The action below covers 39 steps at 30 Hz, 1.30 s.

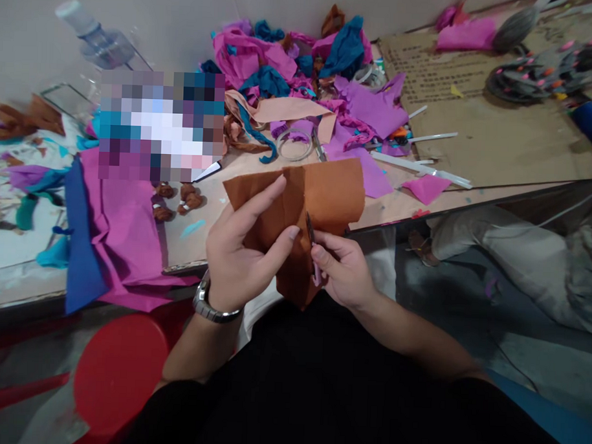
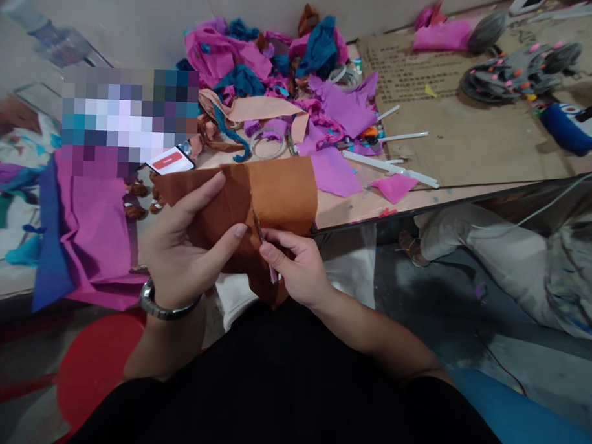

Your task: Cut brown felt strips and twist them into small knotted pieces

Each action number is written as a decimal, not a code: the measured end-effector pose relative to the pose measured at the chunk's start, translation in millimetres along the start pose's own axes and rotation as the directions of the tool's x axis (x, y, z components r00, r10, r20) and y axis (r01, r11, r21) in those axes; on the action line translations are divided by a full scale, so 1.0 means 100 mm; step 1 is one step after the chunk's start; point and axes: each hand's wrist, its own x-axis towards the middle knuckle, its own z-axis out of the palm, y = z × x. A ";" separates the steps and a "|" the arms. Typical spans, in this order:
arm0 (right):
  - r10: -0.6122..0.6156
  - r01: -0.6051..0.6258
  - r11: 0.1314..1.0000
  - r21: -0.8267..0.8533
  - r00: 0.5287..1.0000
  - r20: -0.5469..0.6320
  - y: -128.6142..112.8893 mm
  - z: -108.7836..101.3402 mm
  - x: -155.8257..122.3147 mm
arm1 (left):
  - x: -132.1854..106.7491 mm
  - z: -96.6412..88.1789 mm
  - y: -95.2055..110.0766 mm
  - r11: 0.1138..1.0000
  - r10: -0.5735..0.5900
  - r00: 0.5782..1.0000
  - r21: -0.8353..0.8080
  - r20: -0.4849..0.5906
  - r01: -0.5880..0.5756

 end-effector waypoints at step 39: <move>0.062 -0.059 0.996 0.070 0.997 -0.049 -0.04 0.07 0.03 | -0.14 0.07 -0.02 0.997 -0.058 0.998 -0.054 0.019 0.059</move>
